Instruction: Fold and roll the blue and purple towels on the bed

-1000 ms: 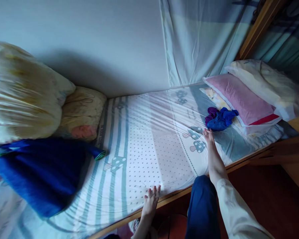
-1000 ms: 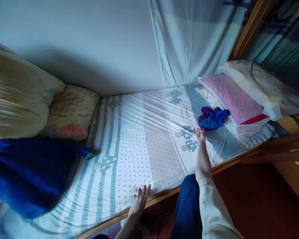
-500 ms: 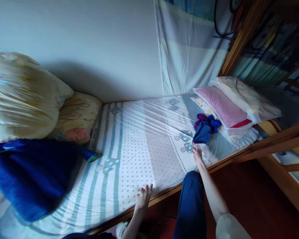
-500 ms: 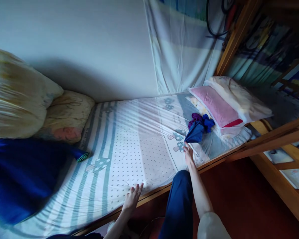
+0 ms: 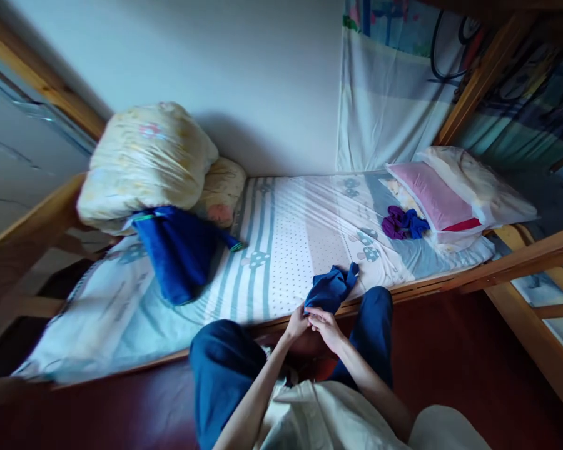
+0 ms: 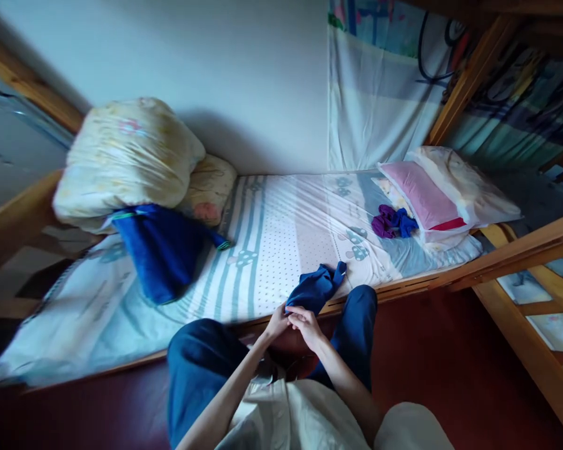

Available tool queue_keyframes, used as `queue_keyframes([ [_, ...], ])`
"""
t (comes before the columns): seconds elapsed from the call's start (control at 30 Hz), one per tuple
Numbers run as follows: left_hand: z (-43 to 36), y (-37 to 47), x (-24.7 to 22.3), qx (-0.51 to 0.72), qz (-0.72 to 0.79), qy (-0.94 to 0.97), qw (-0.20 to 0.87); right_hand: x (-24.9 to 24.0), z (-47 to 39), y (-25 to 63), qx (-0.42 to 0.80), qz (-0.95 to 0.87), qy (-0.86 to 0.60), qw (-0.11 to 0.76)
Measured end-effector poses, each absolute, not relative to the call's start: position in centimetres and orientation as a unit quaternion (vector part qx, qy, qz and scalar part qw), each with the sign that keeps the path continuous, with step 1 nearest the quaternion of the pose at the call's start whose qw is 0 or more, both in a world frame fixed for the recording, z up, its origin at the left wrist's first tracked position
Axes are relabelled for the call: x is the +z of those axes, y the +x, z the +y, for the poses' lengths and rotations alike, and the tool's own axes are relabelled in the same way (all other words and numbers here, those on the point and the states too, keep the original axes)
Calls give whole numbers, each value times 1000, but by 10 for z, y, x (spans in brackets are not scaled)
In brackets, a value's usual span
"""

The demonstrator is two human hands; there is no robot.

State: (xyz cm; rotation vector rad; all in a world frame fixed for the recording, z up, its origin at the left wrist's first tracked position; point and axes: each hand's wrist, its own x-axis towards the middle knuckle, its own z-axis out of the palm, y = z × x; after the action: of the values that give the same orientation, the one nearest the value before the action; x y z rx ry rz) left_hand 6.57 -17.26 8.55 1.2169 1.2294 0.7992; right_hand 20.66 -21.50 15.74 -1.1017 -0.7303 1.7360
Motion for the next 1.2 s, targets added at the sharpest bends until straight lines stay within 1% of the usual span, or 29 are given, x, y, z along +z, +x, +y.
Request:
queue_keyframes([
  [0.13, -214, 63, 97, 394, 575, 466, 545, 153, -254, 187, 727, -225, -448, 469],
  [0.2, -228, 65, 97, 423, 563, 436, 561, 153, -266, 188, 728, -214, -458, 463],
  [0.27, -234, 68, 95, 444, 540, 387, 601, 154, -274, 194, 725, -218, -469, 453],
  [0.37, -227, 70, 95, 461, 519, 285, 661, 156, -279, 204, 723, -234, -481, 438],
  [0.47, -207, 70, 101, 474, 508, 209, 688, 160, -282, 210, 727, -252, -482, 420],
  [0.63, -178, 66, 128, 458, 486, 133, 732, 157, -289, 211, 721, -271, -490, 408],
  [0.77, -168, 66, 164, 561, 466, 157, 666, 150, -287, 213, 633, -217, -576, 470],
  [0.87, -166, 68, 201, 624, 455, 192, 606, 154, -273, 216, 541, -236, -607, 532],
  [1.07, -165, 70, 282, 660, 433, 370, 489, 194, -212, 223, 424, -326, -609, 586],
  [1.2, -170, 67, 321, 684, 431, 443, 389, 225, -178, 223, 369, -365, -571, 636],
])
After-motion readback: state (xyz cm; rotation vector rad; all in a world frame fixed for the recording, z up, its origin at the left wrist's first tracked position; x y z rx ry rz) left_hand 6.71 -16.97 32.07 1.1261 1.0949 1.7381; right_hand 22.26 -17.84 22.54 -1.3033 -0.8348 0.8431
